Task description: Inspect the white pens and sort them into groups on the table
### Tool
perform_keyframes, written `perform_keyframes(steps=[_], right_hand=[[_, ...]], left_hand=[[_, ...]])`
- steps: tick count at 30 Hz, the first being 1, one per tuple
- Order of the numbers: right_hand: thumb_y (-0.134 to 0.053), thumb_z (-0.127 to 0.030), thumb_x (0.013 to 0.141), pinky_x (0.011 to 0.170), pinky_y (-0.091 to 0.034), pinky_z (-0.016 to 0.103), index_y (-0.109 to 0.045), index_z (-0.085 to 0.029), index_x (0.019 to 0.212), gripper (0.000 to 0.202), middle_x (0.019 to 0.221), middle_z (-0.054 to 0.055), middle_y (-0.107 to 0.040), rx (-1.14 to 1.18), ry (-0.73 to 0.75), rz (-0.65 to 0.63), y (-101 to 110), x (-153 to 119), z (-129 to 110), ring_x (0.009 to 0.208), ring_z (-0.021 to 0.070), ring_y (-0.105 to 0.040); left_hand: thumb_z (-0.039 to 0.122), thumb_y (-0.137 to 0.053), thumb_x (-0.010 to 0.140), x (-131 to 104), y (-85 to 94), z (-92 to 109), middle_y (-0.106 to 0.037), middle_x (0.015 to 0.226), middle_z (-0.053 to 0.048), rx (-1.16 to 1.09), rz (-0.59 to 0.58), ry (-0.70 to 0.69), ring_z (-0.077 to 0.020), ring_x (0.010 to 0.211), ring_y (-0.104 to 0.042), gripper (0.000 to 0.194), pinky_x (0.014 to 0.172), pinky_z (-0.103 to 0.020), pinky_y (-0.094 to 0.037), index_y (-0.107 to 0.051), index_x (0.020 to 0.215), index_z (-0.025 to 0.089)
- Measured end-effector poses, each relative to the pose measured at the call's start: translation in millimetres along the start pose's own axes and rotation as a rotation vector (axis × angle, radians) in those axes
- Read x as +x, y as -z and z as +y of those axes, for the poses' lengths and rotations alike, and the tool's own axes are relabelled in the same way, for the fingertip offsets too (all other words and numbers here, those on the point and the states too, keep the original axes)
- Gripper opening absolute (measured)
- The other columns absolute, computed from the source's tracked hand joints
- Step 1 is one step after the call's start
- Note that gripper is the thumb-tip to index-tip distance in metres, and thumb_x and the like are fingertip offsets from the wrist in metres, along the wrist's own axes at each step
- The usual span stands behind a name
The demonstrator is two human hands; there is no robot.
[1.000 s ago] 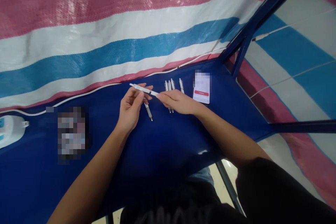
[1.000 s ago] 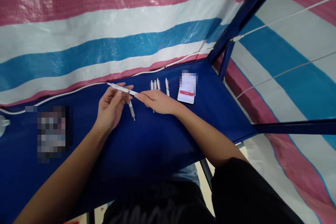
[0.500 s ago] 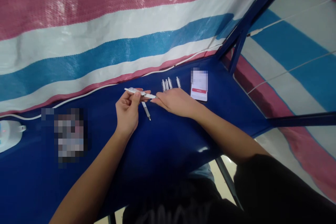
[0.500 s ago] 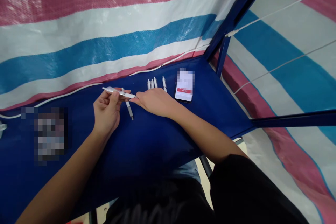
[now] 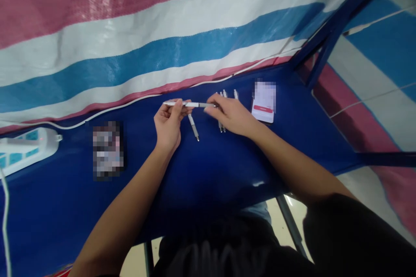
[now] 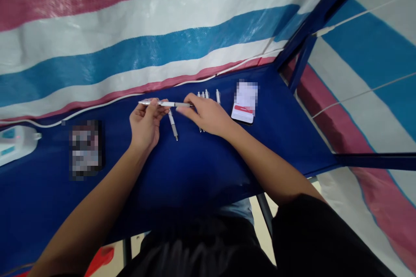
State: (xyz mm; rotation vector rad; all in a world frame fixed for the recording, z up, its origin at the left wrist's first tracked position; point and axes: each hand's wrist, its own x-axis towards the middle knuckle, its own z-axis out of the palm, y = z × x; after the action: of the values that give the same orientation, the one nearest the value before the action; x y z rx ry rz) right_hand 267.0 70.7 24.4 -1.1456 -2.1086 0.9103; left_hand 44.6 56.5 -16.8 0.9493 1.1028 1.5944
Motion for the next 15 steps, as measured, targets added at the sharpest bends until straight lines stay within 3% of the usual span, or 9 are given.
perform_keyframes(steps=[2, 6, 9, 15], right_hand=[[-0.050, -0.062, 0.118, 0.079, -0.044, 0.036, -0.063, -0.023, 0.102, 0.044, 0.087, 0.005, -0.073, 0.009, 0.006, 0.016, -1.2, 0.5, 1.7, 0.076, 0.0221, -0.064], [-0.070, -0.060, 0.109, 0.073, -0.044, 0.034, -0.064, -0.024, 0.116, 0.037, 0.095, 0.003, -0.077, 0.050, 0.045, 0.043, -2.6, 0.8, 4.8, 0.070, 0.0187, -0.060], [-0.060, -0.057, 0.116, 0.070, -0.043, 0.033, -0.067, -0.023, 0.107, 0.036, 0.084, 0.001, -0.075, 0.117, 0.030, 0.018, -3.6, 1.2, 6.3, 0.066, 0.0168, -0.057], [-0.079, -0.057, 0.105, 0.068, -0.044, 0.032, -0.068, -0.024, 0.106, 0.035, 0.084, -0.001, -0.066, 0.335, 0.062, 0.139, -6.1, 4.9, 11.4, 0.071, 0.0165, -0.057]], left_hand=[[0.055, -0.095, 0.091, 0.3, 0.8, -0.2, -0.089, 0.104, -0.008, -0.004, 0.002, 0.013, -0.0218, 0.091, -0.087, 0.040, 0.090, -0.038, -0.072, -0.074, 0.102, 0.023], [0.058, -0.097, 0.088, -0.6, 0.4, 1.6, -0.089, 0.103, -0.009, -0.017, -0.009, 0.016, -0.0210, 0.090, -0.088, 0.046, 0.090, -0.036, -0.071, -0.074, 0.101, 0.021], [0.061, -0.096, 0.088, -2.9, -1.5, 1.2, -0.088, 0.100, -0.008, 0.012, -0.032, 0.004, -0.0208, 0.086, -0.087, 0.047, 0.087, -0.036, -0.071, -0.075, 0.103, 0.021], [0.067, -0.083, 0.099, -6.5, 2.4, 5.8, -0.083, 0.095, -0.007, 0.274, -0.082, -0.139, -0.0208, 0.082, -0.083, 0.047, 0.086, -0.037, -0.068, -0.077, 0.108, 0.021]])
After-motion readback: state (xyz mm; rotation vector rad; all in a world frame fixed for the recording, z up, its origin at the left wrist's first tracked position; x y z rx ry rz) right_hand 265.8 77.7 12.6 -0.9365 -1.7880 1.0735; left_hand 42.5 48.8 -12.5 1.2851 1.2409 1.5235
